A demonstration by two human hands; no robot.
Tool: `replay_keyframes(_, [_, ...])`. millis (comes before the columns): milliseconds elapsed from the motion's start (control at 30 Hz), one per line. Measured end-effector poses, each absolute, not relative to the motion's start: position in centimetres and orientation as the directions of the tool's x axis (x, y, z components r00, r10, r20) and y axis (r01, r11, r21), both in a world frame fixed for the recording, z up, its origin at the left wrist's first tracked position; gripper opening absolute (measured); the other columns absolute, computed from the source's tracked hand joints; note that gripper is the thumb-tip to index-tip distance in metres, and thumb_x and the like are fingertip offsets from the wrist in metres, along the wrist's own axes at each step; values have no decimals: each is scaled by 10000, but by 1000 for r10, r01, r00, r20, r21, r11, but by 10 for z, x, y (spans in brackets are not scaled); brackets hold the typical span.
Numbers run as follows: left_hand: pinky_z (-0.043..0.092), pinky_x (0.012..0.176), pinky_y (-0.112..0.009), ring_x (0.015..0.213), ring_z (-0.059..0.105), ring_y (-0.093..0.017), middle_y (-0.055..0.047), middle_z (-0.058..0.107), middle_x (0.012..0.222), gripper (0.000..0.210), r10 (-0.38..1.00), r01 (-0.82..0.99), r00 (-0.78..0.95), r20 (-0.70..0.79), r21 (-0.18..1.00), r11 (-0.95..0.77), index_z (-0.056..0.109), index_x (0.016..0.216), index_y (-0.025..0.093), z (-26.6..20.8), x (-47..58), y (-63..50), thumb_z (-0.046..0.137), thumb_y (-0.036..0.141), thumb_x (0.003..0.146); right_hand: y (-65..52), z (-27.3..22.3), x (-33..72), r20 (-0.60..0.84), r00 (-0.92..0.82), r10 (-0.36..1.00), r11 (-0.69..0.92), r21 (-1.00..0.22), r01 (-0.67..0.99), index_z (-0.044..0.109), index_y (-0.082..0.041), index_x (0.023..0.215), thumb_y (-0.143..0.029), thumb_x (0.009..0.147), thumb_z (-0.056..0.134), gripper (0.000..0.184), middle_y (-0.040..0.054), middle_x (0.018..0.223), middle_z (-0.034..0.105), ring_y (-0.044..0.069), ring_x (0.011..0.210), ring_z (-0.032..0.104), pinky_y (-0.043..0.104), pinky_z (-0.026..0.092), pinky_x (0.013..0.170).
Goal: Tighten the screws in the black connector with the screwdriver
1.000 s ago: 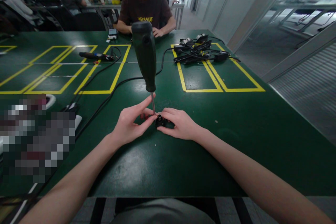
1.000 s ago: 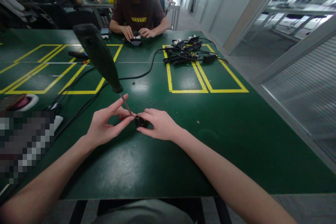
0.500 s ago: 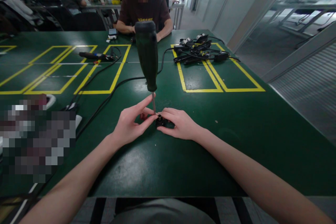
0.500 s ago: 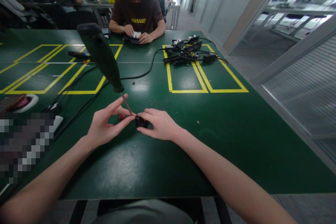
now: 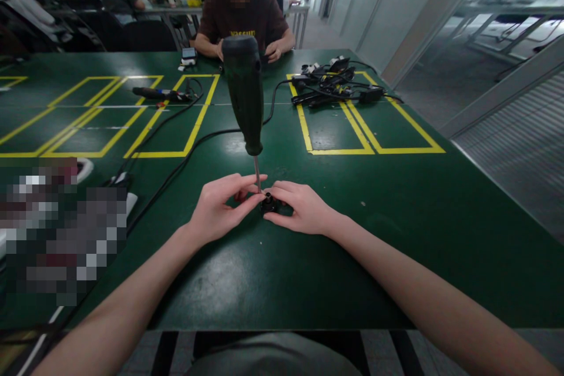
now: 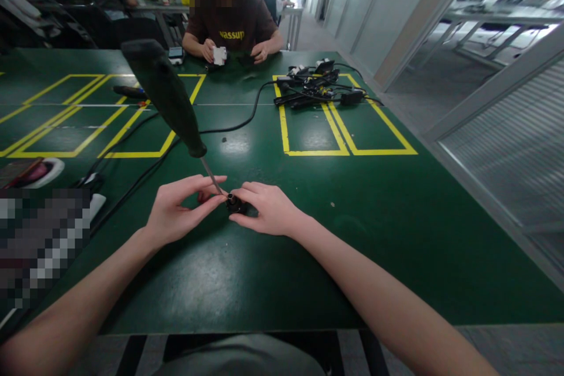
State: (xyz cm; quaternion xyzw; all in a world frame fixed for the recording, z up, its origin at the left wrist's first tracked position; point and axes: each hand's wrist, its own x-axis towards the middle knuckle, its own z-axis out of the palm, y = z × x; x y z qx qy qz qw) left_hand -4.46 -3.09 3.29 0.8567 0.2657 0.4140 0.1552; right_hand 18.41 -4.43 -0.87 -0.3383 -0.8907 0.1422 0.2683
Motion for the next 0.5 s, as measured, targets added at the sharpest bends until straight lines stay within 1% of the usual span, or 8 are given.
replay_keyframes(167, [488, 597, -205, 601, 573, -79, 11, 706, 718, 179, 580, 322, 510, 635, 485, -813, 739, 1081, 148, 33, -44, -31, 750, 236, 925, -44, -11, 184, 392, -624, 676, 734, -430, 525, 629, -167, 1166, -374, 1016, 615, 256, 103, 1007, 694, 231, 899, 660, 332, 516, 759])
replay_keyframes(333, [472, 572, -207, 588, 555, -80, 13, 652, 682, 159, 586, 319, 500, 638, 493, -809, 753, 1014, 144, 32, -44, -30, 768, 268, 915, -44, -10, 184, 394, -619, 679, 731, -437, 524, 635, -172, 1168, -370, 1011, 621, 253, 101, 1015, 695, 233, 908, 662, 335, 524, 772])
replay_keyframes(433, [469, 567, -204, 584, 552, -80, 16, 640, 668, 145, 580, 328, 497, 645, 480, -814, 752, 979, 148, 31, -43, -30, 768, 277, 916, -45, -10, 184, 397, -619, 678, 733, -436, 523, 637, -166, 1173, -373, 1015, 619, 261, 98, 1007, 694, 232, 908, 663, 331, 524, 767])
replay_keyframes(500, [478, 580, -200, 598, 569, -80, 13, 661, 685, 137, 564, 333, 500, 657, 455, -826, 745, 984, 147, 30, -42, -31, 767, 266, 918, -44, -10, 184, 398, -620, 676, 735, -433, 523, 637, -163, 1171, -373, 1015, 621, 263, 99, 1011, 694, 231, 914, 665, 328, 523, 768])
